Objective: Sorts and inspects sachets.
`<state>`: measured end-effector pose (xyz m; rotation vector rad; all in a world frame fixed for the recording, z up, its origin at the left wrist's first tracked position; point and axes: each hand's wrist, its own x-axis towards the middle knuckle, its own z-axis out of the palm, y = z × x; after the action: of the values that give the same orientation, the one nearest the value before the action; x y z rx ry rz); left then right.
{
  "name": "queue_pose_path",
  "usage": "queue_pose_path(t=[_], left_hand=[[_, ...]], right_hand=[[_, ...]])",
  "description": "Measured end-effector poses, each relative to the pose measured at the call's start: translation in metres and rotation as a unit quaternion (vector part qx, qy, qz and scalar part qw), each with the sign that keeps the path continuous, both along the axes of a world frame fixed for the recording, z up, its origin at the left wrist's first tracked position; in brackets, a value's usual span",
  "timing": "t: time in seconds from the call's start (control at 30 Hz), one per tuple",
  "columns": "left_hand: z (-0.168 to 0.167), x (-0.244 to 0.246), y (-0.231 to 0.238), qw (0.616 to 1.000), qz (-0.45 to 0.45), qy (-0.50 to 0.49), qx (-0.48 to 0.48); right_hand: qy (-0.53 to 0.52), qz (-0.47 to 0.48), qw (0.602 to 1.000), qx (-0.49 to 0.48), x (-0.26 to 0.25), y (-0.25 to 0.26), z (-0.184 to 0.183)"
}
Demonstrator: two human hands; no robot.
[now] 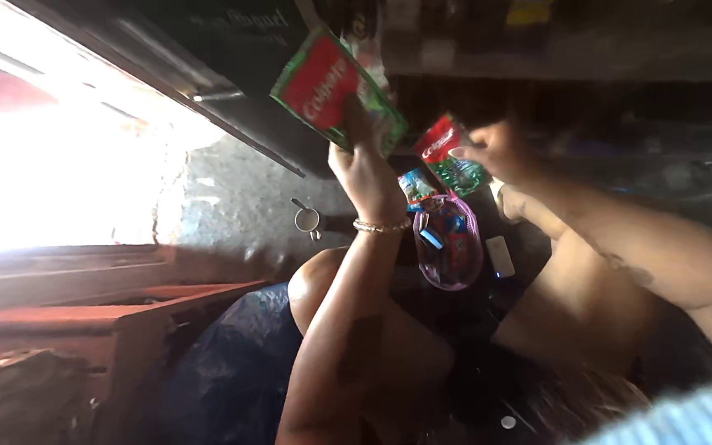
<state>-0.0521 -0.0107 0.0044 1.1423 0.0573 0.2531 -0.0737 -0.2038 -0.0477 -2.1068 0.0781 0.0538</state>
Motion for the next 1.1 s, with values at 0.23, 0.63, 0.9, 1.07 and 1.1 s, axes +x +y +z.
queue_pose_path(t=[0.23, 0.63, 0.9, 1.07, 1.1], left_hand=[[0.004, 0.014, 0.019, 0.998, 0.024, 0.036, -0.050], [-0.001, 0.022, 0.032, 0.989, -0.057, 0.137, -0.029], [-0.020, 0.007, 0.014, 0.990, -0.077, 0.066, 0.096], [-0.010, 0.007, 0.016, 0.988, -0.051, 0.030, 0.145], [-0.012, 0.006, 0.017, 0.980, -0.059, 0.023, 0.188]], right_hand=[[0.170, 0.027, 0.974, -0.147, 0.049, 0.000, -0.126], [0.102, -0.080, 0.971, 0.203, 0.033, 0.035, -0.124], [-0.140, -0.075, 0.872, 0.462, -0.003, 0.039, -0.005], [-0.154, -0.122, 0.882, 0.428, -0.005, 0.030, 0.022], [-0.145, -0.121, 0.888, 0.419, -0.008, 0.031, 0.026]])
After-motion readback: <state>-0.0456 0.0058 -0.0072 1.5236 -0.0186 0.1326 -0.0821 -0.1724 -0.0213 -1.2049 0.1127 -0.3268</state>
